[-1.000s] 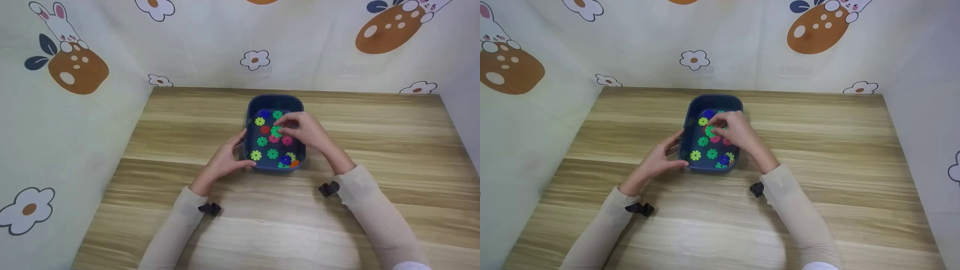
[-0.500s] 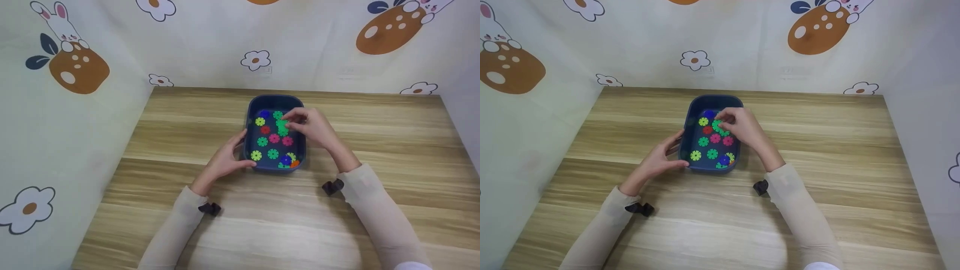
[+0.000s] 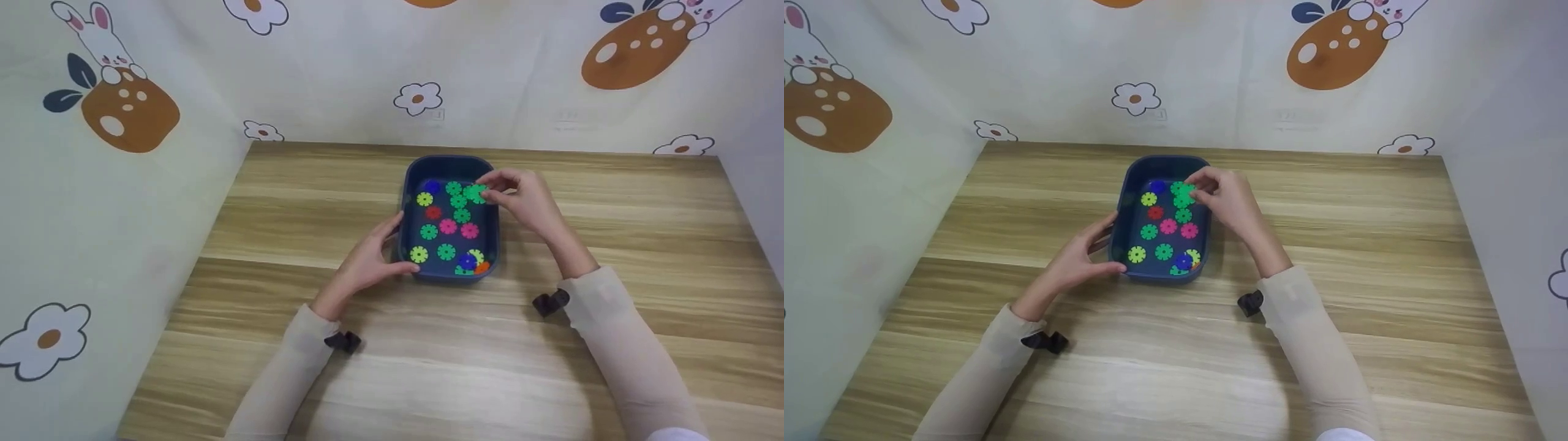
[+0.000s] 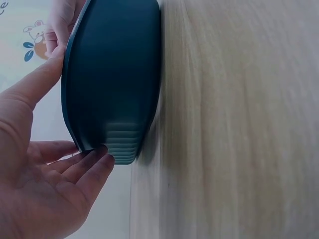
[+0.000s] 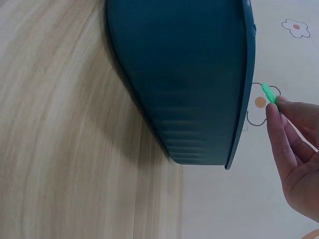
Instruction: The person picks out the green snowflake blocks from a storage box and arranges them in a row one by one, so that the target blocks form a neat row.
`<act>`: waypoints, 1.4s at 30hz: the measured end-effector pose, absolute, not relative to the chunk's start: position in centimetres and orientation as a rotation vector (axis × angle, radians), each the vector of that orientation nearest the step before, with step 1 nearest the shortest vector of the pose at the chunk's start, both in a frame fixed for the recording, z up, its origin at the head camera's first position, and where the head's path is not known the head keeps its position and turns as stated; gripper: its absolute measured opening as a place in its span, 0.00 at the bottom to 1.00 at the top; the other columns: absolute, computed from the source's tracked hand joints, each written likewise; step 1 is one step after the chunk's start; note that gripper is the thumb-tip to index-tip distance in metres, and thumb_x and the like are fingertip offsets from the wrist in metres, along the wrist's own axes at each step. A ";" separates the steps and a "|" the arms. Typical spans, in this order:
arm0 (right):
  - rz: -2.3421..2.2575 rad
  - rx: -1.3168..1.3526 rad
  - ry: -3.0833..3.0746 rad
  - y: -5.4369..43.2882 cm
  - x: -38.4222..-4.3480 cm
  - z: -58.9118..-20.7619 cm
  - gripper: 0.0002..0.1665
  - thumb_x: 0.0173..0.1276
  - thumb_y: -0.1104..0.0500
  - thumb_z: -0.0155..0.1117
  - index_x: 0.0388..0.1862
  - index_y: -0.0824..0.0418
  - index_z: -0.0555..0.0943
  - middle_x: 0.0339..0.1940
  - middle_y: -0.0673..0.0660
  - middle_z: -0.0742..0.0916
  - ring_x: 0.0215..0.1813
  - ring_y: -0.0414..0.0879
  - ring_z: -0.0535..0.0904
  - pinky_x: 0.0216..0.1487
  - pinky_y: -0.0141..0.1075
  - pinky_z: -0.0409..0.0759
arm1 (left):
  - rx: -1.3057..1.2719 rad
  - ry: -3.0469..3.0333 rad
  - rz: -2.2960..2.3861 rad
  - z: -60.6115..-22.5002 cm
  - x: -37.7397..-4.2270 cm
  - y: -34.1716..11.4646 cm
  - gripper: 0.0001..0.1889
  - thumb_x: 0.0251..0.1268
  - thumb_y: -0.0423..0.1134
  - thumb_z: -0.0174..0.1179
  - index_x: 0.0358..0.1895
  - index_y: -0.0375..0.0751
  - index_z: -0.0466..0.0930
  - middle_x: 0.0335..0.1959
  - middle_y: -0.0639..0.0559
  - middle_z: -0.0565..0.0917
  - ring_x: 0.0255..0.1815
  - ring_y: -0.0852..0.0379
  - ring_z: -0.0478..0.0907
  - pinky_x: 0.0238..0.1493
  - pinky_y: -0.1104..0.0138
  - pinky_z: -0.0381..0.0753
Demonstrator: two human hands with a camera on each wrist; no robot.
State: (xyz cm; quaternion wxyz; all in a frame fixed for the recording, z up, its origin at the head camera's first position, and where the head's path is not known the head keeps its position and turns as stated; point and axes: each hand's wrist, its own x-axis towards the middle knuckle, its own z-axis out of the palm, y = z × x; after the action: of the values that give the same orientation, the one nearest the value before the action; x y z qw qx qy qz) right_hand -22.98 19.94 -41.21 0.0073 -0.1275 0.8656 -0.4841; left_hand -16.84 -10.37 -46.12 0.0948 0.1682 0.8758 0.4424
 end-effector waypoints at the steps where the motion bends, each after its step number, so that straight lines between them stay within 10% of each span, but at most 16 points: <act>1: -1.532 -0.386 2.704 20.1 -23.0 -41.2 0.13 0.68 0.62 0.68 0.49 0.64 0.86 0.43 0.65 0.89 0.36 0.33 0.83 0.39 0.19 0.83 | 0.497 2.599 1.307 -46.1 -16.8 -10.4 0.55 0.49 0.48 0.78 0.79 0.41 0.54 0.79 0.41 0.60 0.78 0.44 0.62 0.78 0.55 0.64; 42: -1.683 0.077 2.655 24.6 -25.3 -44.3 0.18 0.68 0.70 0.62 0.57 0.71 0.81 0.39 0.49 0.82 0.34 0.26 0.79 0.37 0.17 0.81 | 0.486 2.596 1.274 -45.9 -16.5 -10.6 0.56 0.49 0.51 0.77 0.79 0.41 0.53 0.80 0.41 0.57 0.75 0.43 0.66 0.74 0.58 0.71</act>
State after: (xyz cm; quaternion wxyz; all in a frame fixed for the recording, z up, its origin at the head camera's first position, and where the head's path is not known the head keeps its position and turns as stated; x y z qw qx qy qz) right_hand -25.30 24.61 -44.31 -0.0014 0.0246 0.8444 -0.5352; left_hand -16.46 -10.63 -45.86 0.1044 0.1648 0.8805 0.4321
